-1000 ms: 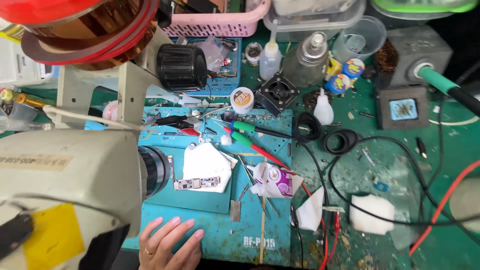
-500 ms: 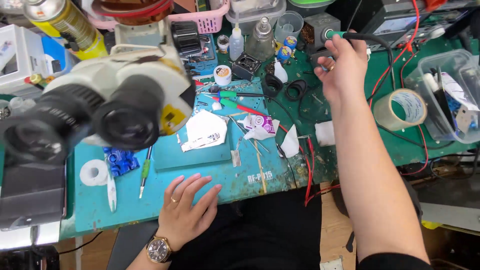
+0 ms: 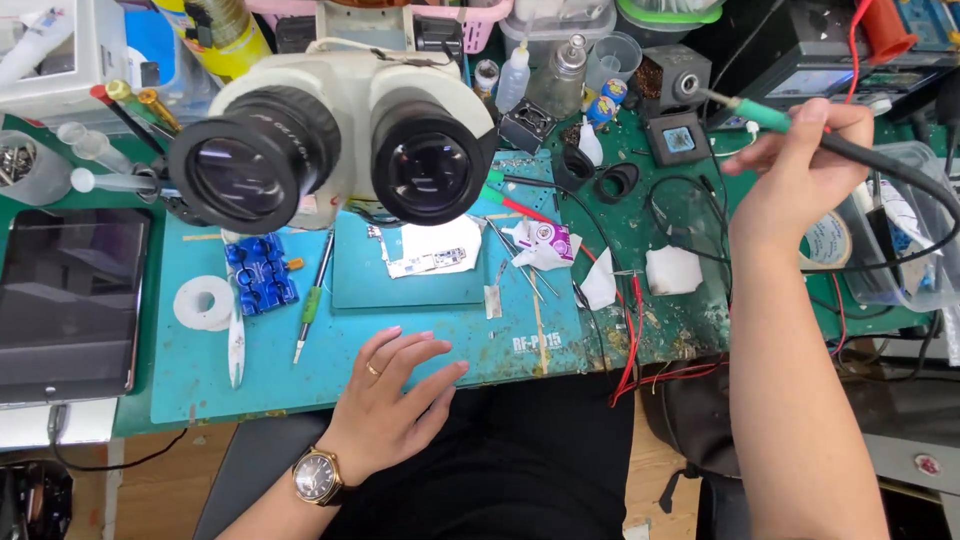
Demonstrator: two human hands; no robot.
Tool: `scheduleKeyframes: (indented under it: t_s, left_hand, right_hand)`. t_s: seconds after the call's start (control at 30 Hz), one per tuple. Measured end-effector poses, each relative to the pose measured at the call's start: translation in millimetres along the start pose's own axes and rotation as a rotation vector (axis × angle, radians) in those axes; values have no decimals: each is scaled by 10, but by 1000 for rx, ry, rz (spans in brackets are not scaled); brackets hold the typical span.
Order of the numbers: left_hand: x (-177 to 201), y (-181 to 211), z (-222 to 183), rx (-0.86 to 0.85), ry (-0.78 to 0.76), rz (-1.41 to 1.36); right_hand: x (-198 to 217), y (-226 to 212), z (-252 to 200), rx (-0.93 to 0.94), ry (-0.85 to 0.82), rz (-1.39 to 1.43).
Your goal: Soldering electronic components onto a circuit board at a repair station.
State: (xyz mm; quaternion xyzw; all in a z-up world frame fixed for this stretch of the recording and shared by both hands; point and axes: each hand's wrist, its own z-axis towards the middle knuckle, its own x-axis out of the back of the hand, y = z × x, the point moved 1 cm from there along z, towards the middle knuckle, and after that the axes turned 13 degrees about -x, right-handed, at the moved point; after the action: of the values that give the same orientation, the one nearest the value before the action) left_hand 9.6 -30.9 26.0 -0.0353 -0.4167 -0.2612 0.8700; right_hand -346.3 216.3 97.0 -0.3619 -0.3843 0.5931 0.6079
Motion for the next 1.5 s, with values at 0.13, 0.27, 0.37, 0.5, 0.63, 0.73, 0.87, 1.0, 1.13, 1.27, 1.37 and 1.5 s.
scheduleKeyframes:
  t_s: [0.13,0.27,0.37,0.5,0.63,0.73,0.87,1.0,1.13,1.27,1.37,1.5]
  left_hand:
    - [-31,73,438,-67,-75,-38]
    - [-233,60,1226,-78,-172,-71]
    - [-673,-140,1794,-45,-228,-20]
    - [-1395,-634,2372,169,-340,215]
    - [-1838,-1072,2540,233,-304,430]
    - [-2037,-1225,2575,294,-294,537]
    - [-2147,-1329,2599,424,-329,601]
    - [-2110,-1365,2618,440,-282,595]
    - [-2101,-1467,2549,398,-212,539]
    - [-2026,-1566,2520,414,-168,346]
    - [-1917,-1618,2480,420,-114,220]
    - [-1749,-1729,2424,362,-1,53]
  right_hand:
    - [12,46,-179,-109,-22,129]
    - [-28,62,-376,-253,-117,324]
    - [47,130,-489,-368,-56,403]
    - [307,157,-534,-415,-31,415]
    - [517,136,-502,-406,-25,406]
    - [631,180,-470,-366,-52,395]
    - [717,250,-409,-309,-75,405]
    - [793,143,-343,-273,-76,393]
    - [896,177,-325,-241,-50,427]
    - [938,148,-319,-266,-28,410]
    - [954,134,-326,-263,-5,406]
    - [973,164,-347,-263,-15,402]
